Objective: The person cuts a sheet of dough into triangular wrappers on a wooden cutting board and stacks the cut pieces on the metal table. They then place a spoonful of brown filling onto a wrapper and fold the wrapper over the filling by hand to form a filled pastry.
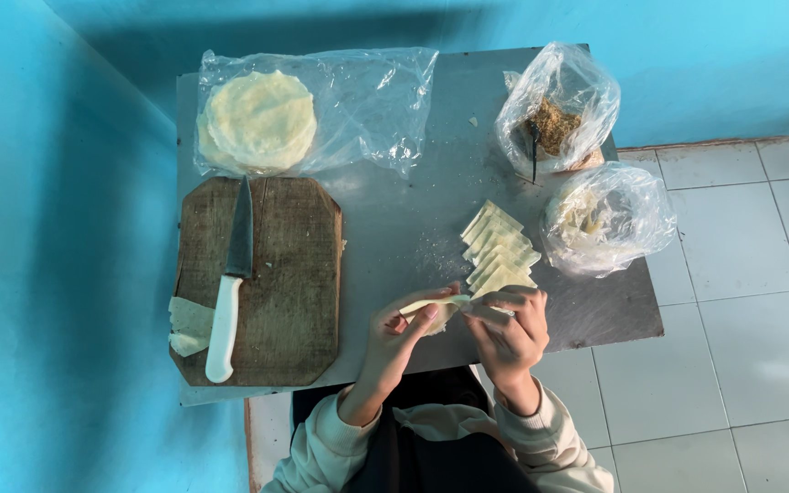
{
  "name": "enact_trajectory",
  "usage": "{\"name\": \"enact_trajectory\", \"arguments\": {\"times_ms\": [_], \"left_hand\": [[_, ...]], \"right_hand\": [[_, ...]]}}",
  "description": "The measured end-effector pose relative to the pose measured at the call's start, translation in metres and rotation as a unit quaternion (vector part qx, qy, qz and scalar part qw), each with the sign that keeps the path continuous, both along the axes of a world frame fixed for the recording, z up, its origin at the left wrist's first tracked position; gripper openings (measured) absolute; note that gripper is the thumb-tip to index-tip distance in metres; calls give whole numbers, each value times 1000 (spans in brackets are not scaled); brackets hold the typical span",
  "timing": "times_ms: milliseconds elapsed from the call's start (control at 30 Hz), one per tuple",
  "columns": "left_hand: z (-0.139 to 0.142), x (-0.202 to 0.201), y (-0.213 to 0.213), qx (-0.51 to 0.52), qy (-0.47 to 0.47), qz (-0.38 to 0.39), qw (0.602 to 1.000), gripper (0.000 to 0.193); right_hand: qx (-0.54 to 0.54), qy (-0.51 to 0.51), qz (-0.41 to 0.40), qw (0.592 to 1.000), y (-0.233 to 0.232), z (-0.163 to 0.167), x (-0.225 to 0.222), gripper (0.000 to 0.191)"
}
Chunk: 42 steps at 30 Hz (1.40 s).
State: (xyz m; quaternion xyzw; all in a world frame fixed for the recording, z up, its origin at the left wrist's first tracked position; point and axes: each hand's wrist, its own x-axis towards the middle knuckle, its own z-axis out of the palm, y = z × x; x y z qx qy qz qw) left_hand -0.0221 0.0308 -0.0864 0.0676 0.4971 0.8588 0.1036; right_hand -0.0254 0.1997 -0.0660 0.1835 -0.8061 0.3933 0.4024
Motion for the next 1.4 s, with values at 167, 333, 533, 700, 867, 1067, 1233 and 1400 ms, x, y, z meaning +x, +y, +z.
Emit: {"name": "enact_trajectory", "arguments": {"times_ms": [167, 333, 533, 700, 867, 1067, 1233, 1400], "left_hand": [[1, 0, -2, 1, -12, -4, 1000, 33], [2, 0, -1, 7, -31, 1, 1000, 33], [-2, 5, 4, -36, 43, 79, 995, 23], [-3, 8, 5, -47, 54, 119, 990, 19], [-5, 11, 5, -34, 49, 111, 992, 19], [-5, 11, 7, -18, 43, 118, 992, 17], [-2, 14, 7, -15, 17, 114, 993, 19], [7, 14, 6, -8, -3, 83, 996, 27]], "right_hand": [[35, 21, -25, 999, -1, -2, 1, 33], [55, 30, -42, 997, 0, -4, 2, 33], [92, 67, -44, 993, 0, -11, 5, 33], [132, 86, -42, 987, 2, -13, 10, 31], [137, 100, -45, 984, 0, -13, 11, 27], [154, 112, -46, 981, -2, -7, 10, 26], [166, 115, -44, 978, -1, -5, 12, 26], [167, 117, -34, 978, 2, -8, 11, 27]]}}
